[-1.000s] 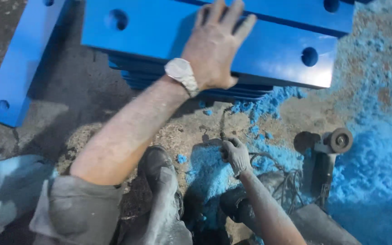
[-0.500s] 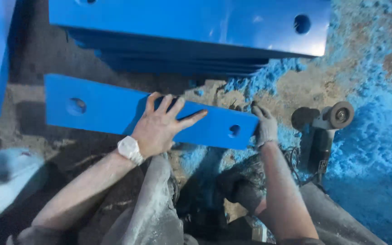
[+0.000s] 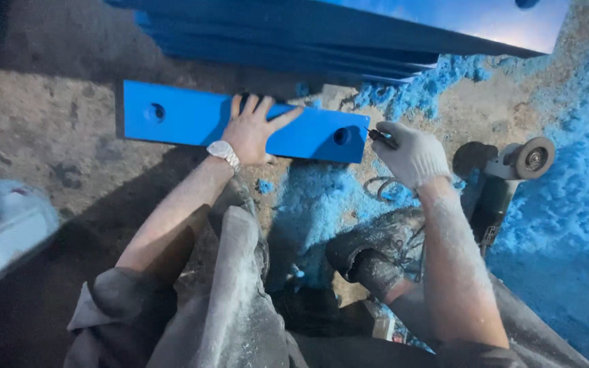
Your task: The worker is applying white paint to circular recesses on blue industrial parts.
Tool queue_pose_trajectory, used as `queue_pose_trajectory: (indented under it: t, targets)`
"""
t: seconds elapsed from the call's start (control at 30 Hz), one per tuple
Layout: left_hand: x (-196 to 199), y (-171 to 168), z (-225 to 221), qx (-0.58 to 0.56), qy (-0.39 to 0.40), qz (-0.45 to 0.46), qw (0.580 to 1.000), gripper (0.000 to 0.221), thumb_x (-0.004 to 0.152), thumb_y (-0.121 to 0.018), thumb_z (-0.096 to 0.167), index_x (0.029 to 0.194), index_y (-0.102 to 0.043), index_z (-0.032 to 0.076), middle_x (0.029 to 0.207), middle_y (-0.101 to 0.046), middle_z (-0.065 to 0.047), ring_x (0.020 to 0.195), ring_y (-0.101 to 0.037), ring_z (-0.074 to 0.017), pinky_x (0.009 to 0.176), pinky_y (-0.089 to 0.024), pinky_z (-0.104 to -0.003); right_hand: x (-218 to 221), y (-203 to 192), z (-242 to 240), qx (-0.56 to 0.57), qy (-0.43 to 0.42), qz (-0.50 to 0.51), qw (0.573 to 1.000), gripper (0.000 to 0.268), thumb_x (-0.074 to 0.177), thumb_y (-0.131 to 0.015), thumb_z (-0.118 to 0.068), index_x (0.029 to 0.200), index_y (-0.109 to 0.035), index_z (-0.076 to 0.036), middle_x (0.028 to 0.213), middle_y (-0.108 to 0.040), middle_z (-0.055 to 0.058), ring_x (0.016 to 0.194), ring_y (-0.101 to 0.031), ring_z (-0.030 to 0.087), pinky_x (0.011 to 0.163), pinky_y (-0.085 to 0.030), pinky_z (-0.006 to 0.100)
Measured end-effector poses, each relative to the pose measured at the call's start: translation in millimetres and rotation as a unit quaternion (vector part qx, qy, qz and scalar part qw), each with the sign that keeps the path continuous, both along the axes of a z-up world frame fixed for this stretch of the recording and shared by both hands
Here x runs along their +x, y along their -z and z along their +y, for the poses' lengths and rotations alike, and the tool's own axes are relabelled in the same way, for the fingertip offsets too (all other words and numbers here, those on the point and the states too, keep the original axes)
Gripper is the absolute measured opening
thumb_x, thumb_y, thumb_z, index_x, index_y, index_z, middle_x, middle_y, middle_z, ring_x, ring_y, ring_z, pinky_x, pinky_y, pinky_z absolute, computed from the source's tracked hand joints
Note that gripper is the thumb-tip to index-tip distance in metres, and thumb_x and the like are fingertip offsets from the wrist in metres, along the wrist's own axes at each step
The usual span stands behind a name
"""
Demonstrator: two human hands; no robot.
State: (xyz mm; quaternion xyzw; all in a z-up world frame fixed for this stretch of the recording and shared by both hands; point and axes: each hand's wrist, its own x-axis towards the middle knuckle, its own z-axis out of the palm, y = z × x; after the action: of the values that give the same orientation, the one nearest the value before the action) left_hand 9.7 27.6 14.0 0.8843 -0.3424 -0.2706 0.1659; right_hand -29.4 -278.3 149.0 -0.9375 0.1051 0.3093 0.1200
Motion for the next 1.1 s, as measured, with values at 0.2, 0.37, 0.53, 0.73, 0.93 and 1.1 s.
queue_pose_trajectory:
  t: [0.2, 0.37, 0.53, 0.73, 0.93, 1.1]
  targets:
    - [-9.2, 2.6, -16.7, -0.031, -0.097, -0.016, 0.995, 0.119, 0.053, -0.092, 0.063, 0.154, -0.039, 0.027, 0.141, -0.048, -0.022, 0.135, -0.038, -0.0470, 0.114, -0.021, -0.069, 14.7, 7.4, 16.4, -0.041, -0.192, 0.036, 0.980, 0.027, 0.094, -0.061, -0.037, 0.111, -0.074, -0.021, 0.094, -0.075, 0.011, 0.087, -0.072, 0.035, 0.072, -0.056, 0.050]
    - [-6.1, -0.1, -20.1, -0.027, -0.085, -0.012, 0.996, 0.120, 0.051, -0.093, 0.058, 0.154, -0.040, 0.027, 0.139, -0.049, -0.022, 0.133, -0.040, -0.0460, 0.112, -0.022, -0.068, 34.2, 5.5, 32.1, -0.082, -0.236, 0.084, 0.965, 0.026, 0.100, -0.058, -0.038, 0.109, -0.072, -0.018, 0.093, -0.074, 0.013, 0.084, -0.072, 0.034, 0.071, -0.057, 0.050]
    - [-7.0, 7.0, -16.8, -0.016, -0.072, -0.015, 0.997, 0.122, 0.051, -0.093, 0.056, 0.155, -0.037, 0.027, 0.143, -0.047, -0.025, 0.136, -0.038, -0.0463, 0.112, -0.021, -0.069, 42.8, 15.7, 31.0, -0.116, -0.276, 0.092, 0.950, 0.027, 0.100, -0.058, -0.039, 0.111, -0.073, -0.019, 0.096, -0.075, 0.012, 0.087, -0.073, 0.033, 0.073, -0.058, 0.050]
    - [-8.2, 10.4, -15.8, -0.023, -0.072, -0.003, 0.997, 0.122, 0.054, -0.093, 0.053, 0.158, -0.033, 0.032, 0.145, -0.045, -0.028, 0.136, -0.038, -0.0487, 0.114, -0.021, -0.068, 37.8, 18.8, 36.8, -0.137, -0.240, 0.138, 0.951, 0.031, 0.102, -0.054, -0.040, 0.115, -0.072, -0.018, 0.098, -0.075, 0.013, 0.088, -0.073, 0.036, 0.073, -0.058, 0.051]
    - [-8.2, 12.4, -16.5, -0.037, -0.074, -0.010, 0.996, 0.121, 0.052, -0.093, 0.051, 0.157, -0.034, 0.032, 0.144, -0.044, -0.029, 0.133, -0.038, -0.0490, 0.112, -0.020, -0.067, 19.8, 29.9, 38.3, -0.146, -0.221, 0.139, 0.954, 0.034, 0.100, -0.055, -0.040, 0.110, -0.075, -0.013, 0.096, -0.077, 0.014, 0.090, -0.073, 0.036, 0.077, -0.058, 0.051]
    - [-7.8, 0.1, -15.7, -0.058, -0.086, -0.010, 0.995, 0.125, 0.049, -0.096, 0.053, 0.158, -0.037, 0.029, 0.144, -0.046, -0.027, 0.134, -0.040, -0.0471, 0.115, -0.021, -0.065, 3.8, 44.6, 52.0, -0.167, -0.182, 0.169, 0.954, 0.034, 0.100, -0.054, -0.029, 0.102, -0.080, -0.007, 0.099, -0.077, 0.020, 0.088, -0.076, 0.036, 0.075, -0.061, 0.049]
